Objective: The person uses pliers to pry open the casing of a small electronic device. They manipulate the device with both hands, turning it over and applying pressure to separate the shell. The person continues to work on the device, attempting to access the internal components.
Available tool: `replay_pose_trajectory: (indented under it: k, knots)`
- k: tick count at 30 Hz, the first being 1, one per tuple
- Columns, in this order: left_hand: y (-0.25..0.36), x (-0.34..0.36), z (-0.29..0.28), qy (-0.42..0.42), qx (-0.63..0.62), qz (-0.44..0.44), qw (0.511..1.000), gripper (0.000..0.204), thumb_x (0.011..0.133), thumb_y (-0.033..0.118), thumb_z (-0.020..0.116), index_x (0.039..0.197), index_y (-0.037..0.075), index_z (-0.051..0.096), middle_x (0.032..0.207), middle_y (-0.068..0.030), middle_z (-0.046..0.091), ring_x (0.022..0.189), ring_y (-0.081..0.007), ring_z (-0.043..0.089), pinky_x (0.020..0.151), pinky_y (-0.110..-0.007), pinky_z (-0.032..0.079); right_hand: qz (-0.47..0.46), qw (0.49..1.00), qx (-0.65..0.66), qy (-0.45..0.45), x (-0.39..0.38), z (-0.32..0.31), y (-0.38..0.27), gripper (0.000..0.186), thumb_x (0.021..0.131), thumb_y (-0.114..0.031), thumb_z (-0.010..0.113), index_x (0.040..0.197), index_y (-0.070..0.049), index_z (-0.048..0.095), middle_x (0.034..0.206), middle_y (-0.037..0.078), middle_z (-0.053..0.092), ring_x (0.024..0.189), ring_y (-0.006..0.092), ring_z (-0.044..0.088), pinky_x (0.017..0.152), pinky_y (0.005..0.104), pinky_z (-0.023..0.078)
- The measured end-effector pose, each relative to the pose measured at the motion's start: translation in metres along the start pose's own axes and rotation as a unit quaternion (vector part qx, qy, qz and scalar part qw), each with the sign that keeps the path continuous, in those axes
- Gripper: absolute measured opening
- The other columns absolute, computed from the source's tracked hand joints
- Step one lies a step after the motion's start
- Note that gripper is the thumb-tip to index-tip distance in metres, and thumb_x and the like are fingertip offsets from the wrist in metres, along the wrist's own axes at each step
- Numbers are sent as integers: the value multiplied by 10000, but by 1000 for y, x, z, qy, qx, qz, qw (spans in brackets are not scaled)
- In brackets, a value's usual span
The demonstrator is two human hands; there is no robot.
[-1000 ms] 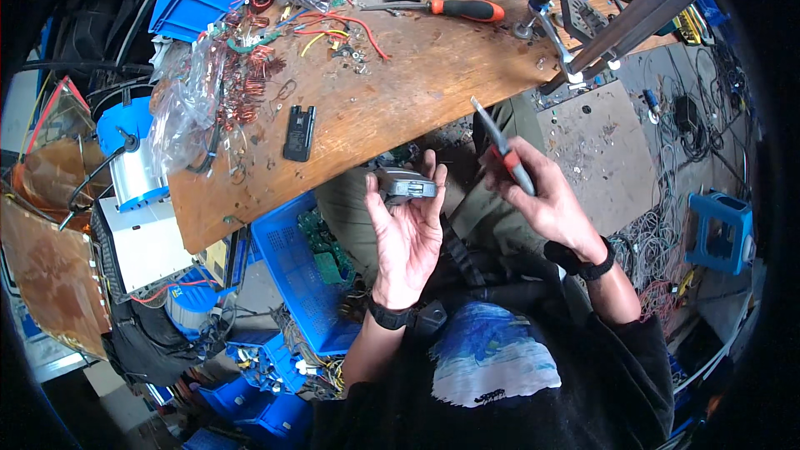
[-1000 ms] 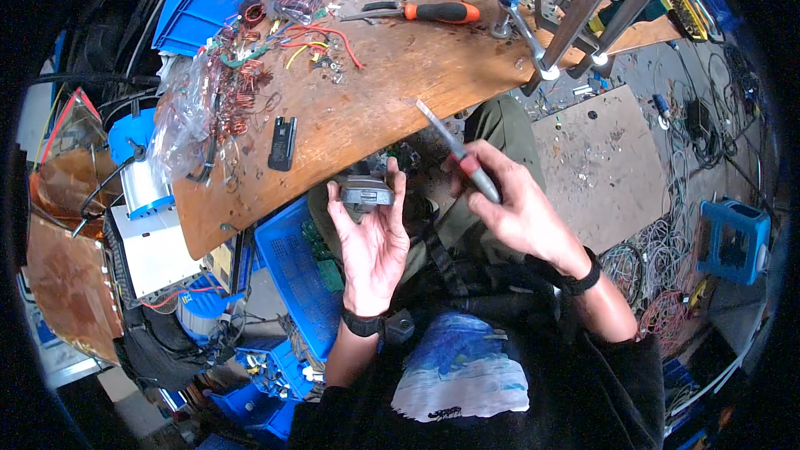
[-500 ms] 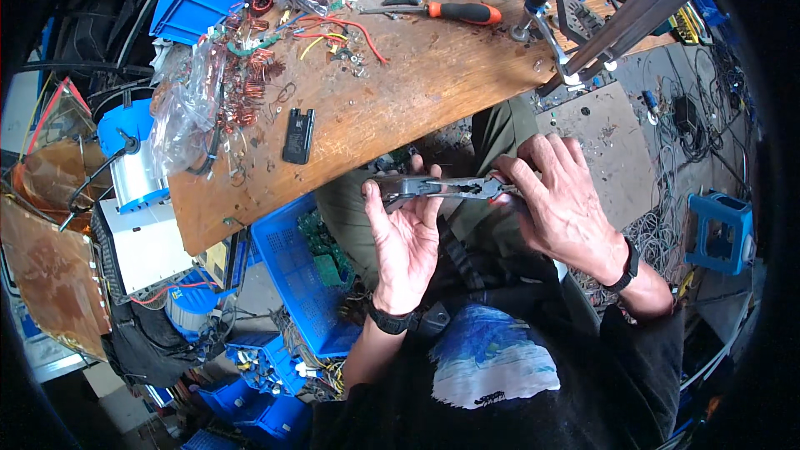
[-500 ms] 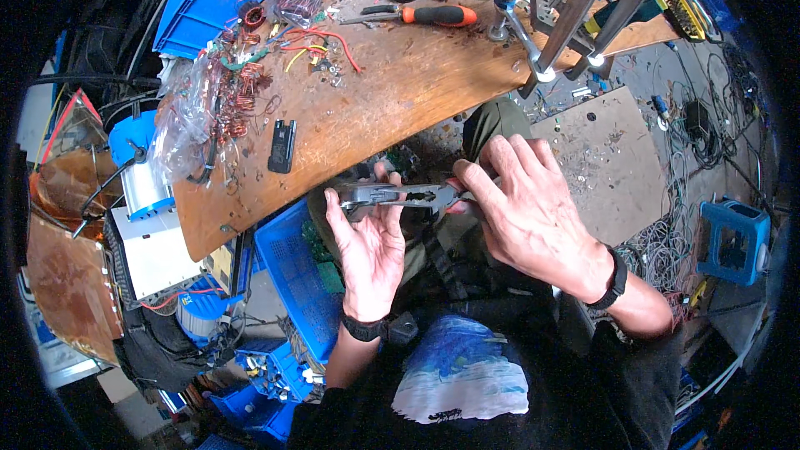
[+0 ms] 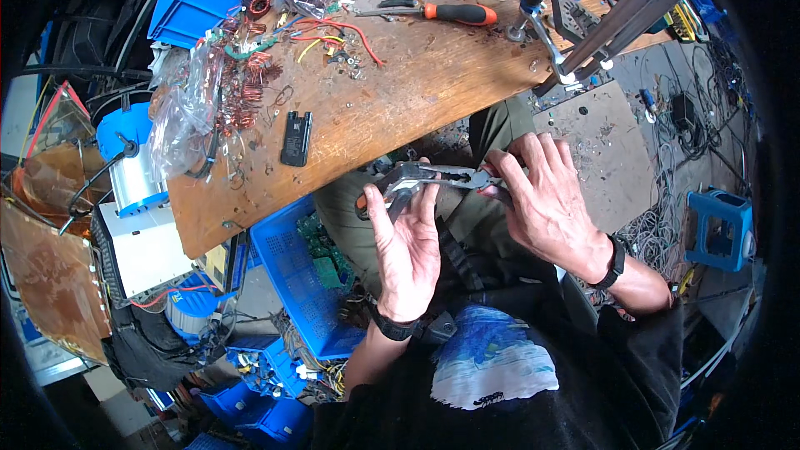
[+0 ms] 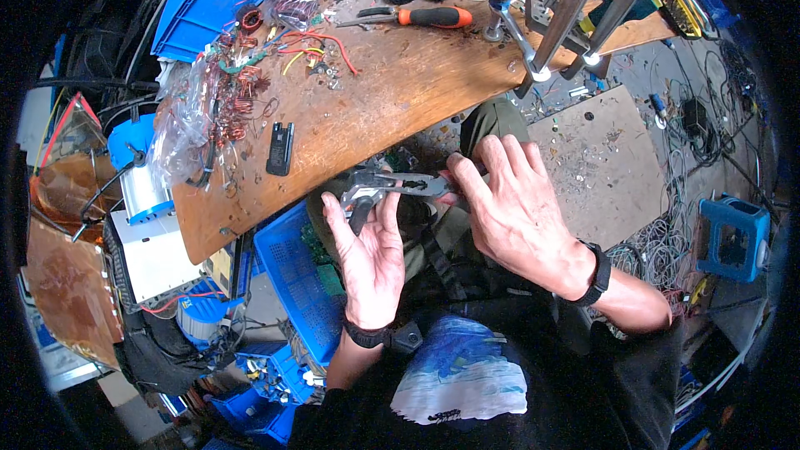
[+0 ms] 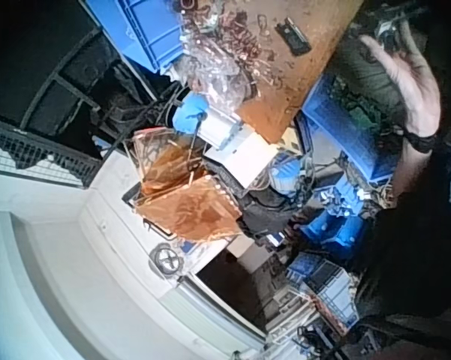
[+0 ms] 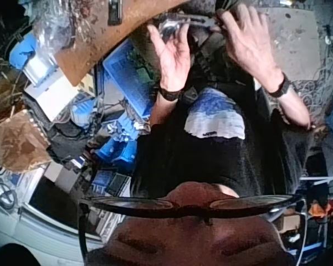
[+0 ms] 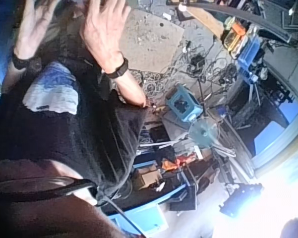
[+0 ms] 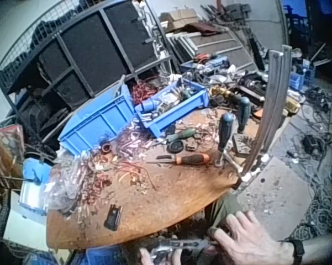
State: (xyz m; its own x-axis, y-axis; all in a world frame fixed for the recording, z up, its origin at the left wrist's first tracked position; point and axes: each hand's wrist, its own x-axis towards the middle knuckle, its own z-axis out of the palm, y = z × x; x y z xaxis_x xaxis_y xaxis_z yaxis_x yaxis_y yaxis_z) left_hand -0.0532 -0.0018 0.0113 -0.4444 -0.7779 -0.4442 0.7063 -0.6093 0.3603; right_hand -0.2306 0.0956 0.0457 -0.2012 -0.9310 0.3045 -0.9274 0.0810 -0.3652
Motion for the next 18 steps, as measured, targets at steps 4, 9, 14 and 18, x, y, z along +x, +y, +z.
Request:
replay_pose_trajectory:
  k: [4, 9, 14, 18]
  knots:
    - [-6, -2, 7, 23, 24, 28, 999, 535, 985, 414, 672, 1304, -1, 560, 1312, -182, 627, 1247, -286, 604, 1130, -443, 498, 2, 1000, 23, -8, 0, 8, 3, 316, 805, -126, 700, 1083, -51, 570, 902, 132, 497, 835, 324, 518, 726, 429, 416]
    - [-9, -4, 18, 22, 98, 95, 990, 456, 996, 399, 668, 1269, 41, 598, 1273, -121, 658, 1223, -238, 608, 1161, -456, 443, -2, 996, 73, -47, -1, 18, 12, 346, 721, -61, 677, 1027, -53, 517, 862, 124, 536, 791, 349, 571, 661, 471, 483]
    - [-8, -2, 17, 25, 137, 126, 982, 385, 1014, 355, 652, 1254, 58, 607, 1255, -100, 671, 1228, -229, 613, 1168, -457, 432, 0, 995, 78, -65, 3, 18, 15, 315, 737, -76, 683, 1014, -62, 532, 858, 120, 578, 800, 356, 615, 639, 485, 515]
    - [-6, -4, 12, 33, 137, 133, 981, 311, 1020, 281, 655, 1236, 63, 606, 1243, -101, 680, 1199, -221, 646, 1158, -449, 452, -11, 993, 79, -89, 4, 18, 20, 283, 766, -92, 688, 1008, -63, 545, 870, 123, 602, 819, 361, 632, 658, 481, 531]
